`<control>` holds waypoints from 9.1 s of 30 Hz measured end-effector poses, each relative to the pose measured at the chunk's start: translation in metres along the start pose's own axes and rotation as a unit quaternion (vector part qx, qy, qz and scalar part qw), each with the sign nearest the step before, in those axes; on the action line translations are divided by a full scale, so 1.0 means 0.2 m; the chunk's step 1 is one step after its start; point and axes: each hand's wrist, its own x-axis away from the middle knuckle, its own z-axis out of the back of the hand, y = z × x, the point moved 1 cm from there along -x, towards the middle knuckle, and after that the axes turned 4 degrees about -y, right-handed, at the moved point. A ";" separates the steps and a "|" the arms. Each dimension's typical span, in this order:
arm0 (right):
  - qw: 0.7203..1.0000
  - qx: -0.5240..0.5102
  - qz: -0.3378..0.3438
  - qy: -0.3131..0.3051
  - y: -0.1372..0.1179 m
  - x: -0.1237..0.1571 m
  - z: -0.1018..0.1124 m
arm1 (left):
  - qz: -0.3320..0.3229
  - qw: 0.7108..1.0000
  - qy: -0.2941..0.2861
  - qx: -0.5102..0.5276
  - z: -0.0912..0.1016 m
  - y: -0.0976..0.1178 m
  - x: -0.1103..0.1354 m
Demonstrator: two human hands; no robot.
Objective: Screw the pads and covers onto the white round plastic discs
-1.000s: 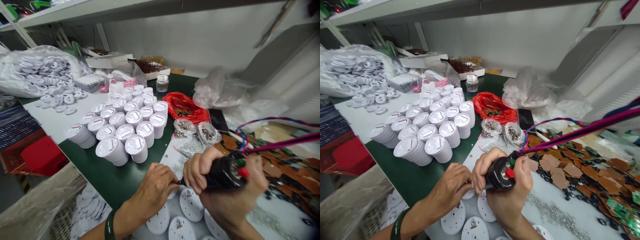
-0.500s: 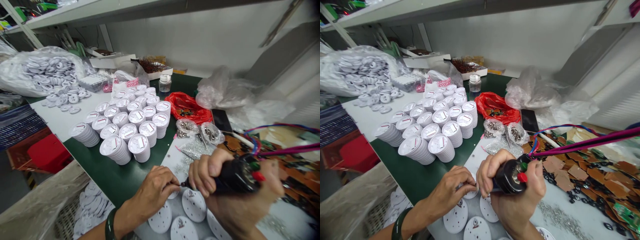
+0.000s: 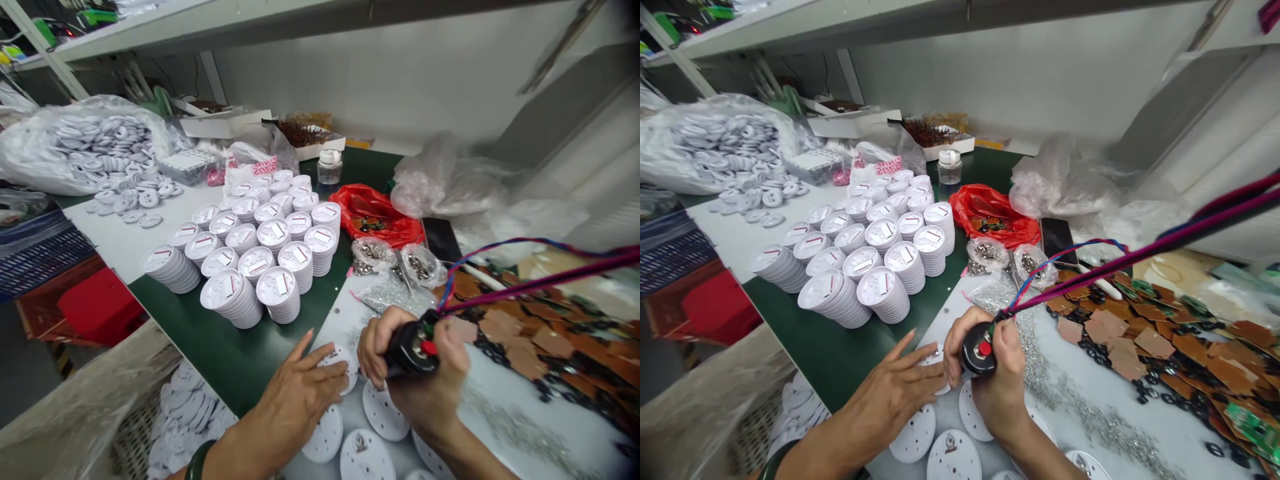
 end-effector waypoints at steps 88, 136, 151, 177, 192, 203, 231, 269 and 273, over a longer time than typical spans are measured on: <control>1.000 -0.002 -0.008 -0.013 0.02 -0.12 -0.15 | 0.031 0.987 0.081 -0.136 -0.09 0.07 0.08; 0.997 0.039 -0.007 -0.070 0.21 -0.07 -0.13 | -0.001 0.975 0.181 -0.132 -0.14 0.05 0.07; 0.991 0.104 -0.008 -0.080 0.18 -0.05 -0.11 | 0.003 0.974 0.173 -0.147 -0.21 0.01 0.06; 0.984 0.153 -0.028 -0.090 0.26 -0.03 -0.10 | 0.010 0.981 0.157 -0.113 -0.16 0.05 0.05; 0.983 0.157 -0.035 -0.093 0.26 -0.04 -0.08 | 0.008 0.981 0.145 -0.129 -0.18 0.04 0.07; 0.986 0.145 -0.056 -0.068 0.23 -0.06 -0.10 | 0.001 0.974 0.163 -0.160 -0.19 0.03 0.08; 0.997 0.062 0.011 0.054 0.01 -0.12 0.06 | 0.023 0.979 0.196 -0.053 -0.09 0.06 0.09; 1.000 -0.016 -0.026 0.000 -0.22 0.04 -0.17 | 0.072 0.973 0.192 0.109 0.06 0.17 -0.03; 0.999 -0.013 -0.025 -0.024 -0.22 0.07 -0.20 | 0.071 0.975 0.174 0.120 0.06 0.20 0.02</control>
